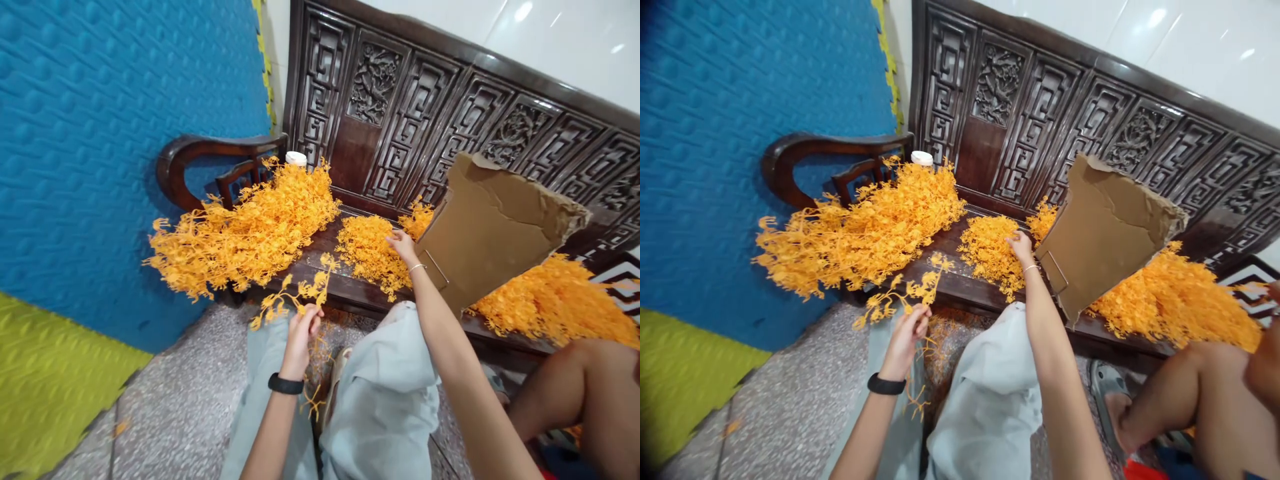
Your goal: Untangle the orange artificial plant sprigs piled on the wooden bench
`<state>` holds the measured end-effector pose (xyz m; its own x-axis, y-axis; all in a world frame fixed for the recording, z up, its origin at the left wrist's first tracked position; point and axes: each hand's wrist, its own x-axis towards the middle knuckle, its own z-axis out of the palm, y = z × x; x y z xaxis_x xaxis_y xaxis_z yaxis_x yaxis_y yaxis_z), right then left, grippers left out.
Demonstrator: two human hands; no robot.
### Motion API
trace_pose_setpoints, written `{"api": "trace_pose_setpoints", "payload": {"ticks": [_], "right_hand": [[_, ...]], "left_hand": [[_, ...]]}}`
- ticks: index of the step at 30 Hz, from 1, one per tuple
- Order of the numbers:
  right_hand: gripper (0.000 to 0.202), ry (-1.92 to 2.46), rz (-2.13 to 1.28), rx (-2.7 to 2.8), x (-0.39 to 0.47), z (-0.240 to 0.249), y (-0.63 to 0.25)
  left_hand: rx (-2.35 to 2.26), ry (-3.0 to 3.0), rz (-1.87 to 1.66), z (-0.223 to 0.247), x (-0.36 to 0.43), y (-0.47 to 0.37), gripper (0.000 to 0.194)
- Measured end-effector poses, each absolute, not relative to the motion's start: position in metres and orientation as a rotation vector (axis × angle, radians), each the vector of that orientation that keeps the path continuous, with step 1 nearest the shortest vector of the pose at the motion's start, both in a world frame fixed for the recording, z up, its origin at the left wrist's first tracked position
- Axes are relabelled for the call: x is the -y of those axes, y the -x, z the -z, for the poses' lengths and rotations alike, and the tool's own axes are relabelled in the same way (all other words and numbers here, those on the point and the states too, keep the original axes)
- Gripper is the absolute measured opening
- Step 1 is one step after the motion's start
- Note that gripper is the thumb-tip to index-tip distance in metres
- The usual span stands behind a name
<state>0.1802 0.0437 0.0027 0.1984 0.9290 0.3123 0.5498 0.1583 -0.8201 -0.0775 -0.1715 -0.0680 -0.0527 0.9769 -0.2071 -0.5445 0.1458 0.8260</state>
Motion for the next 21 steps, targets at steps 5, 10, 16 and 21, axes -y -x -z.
{"api": "trace_pose_setpoints", "payload": {"ticks": [5,10,16,21], "right_hand": [[0.032,1.659,-0.560,1.298,-0.047,0.017,-0.182],[0.015,1.566,-0.689,1.479,-0.048,0.003,-0.169],[0.017,1.289,-0.853,1.880,-0.021,-0.013,-0.136],[0.028,1.126,-0.933,2.061,0.000,-0.024,-0.106]], "left_hand": [[-0.917,-0.603,-1.377,0.072,0.166,0.081,0.025],[-0.928,-0.586,-1.393,0.072,0.164,0.081,0.024],[-0.942,-0.583,-1.411,0.067,0.163,0.083,0.023],[-0.971,-0.629,-1.380,0.063,0.167,0.082,0.023]]}}
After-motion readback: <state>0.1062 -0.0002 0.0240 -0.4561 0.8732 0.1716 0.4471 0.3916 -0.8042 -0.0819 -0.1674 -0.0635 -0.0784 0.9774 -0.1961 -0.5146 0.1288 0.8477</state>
